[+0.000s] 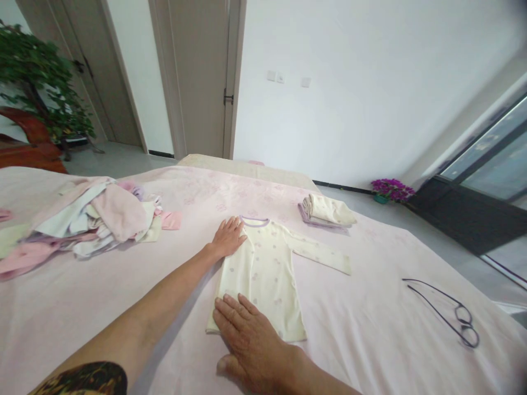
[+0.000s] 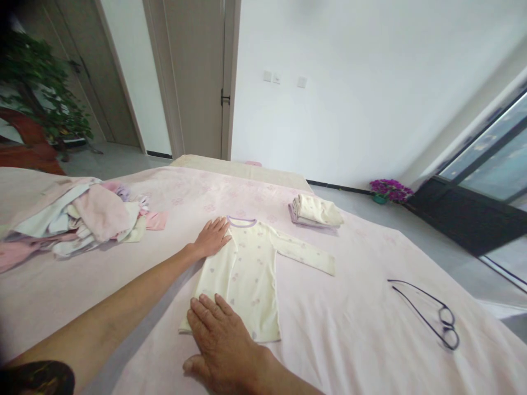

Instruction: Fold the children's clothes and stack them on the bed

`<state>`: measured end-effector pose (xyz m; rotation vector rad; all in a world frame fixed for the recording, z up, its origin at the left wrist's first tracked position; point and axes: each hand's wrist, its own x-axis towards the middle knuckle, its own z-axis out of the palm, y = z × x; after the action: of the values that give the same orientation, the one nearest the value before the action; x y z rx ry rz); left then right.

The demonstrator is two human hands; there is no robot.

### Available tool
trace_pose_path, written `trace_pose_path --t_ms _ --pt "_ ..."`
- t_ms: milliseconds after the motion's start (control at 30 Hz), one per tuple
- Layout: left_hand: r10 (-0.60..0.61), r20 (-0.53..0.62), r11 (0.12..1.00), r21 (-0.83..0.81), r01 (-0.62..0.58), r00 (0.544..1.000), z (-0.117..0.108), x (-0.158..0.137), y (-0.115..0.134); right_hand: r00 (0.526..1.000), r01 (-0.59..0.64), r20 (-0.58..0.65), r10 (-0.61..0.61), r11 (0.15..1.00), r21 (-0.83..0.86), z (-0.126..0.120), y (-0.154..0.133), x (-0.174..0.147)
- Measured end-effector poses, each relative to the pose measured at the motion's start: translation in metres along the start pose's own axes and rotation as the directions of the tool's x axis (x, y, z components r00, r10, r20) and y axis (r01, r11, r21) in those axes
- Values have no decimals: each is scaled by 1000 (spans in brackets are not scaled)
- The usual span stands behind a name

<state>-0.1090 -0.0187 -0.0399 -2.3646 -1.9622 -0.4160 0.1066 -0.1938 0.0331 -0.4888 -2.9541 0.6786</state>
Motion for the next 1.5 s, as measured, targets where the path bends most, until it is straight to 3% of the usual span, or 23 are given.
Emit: trace_pose_path --t_ms 167,333,533,667,767,867,1033,1100,1233,1300,1400,1500 --pt "39 -61 999 12 -38 997 -17 -30 30 990 25 -142 -12 996 90 -11 5 -23" --pt "179 56 983 -47 -177 982 -21 -76 67 898 -275 -351 264 961 19 -18 56 -49" --pt "267 165 964 -52 -262 949 -26 -112 79 852 -477 -313 420 870 -129 -6 113 -74" --pt "332 197 943 -91 -320 922 -36 -133 78 836 -505 -298 460 858 -93 -6 123 -85" --pt "377 233 924 -160 -347 896 -46 -152 80 798 -551 -315 514 834 -32 -12 128 -92" --pt "416 272 903 -238 -358 868 -60 -163 85 709 -639 -389 588 769 -1 -16 139 -100" --pt "470 245 869 -299 -395 848 -72 -151 102 480 -822 -518 708 569 15 -27 170 -119" --pt "467 282 874 -290 -390 838 -69 -142 108 376 -885 -546 748 464 26 -38 185 -130" --pt "442 379 892 -287 -350 813 -55 -130 113 122 -976 -548 827 200 85 -62 216 -149" --pt "442 379 884 -340 -322 813 -51 -126 111 33 -987 -500 865 107 120 -73 229 -156" --pt "377 345 845 -508 -167 860 -54 -116 106 -20 -982 -400 916 56 178 -89 242 -161" --pt "192 317 675 -730 109 929 -61 -100 103 1 -971 -358 934 86 224 -102 245 -157"
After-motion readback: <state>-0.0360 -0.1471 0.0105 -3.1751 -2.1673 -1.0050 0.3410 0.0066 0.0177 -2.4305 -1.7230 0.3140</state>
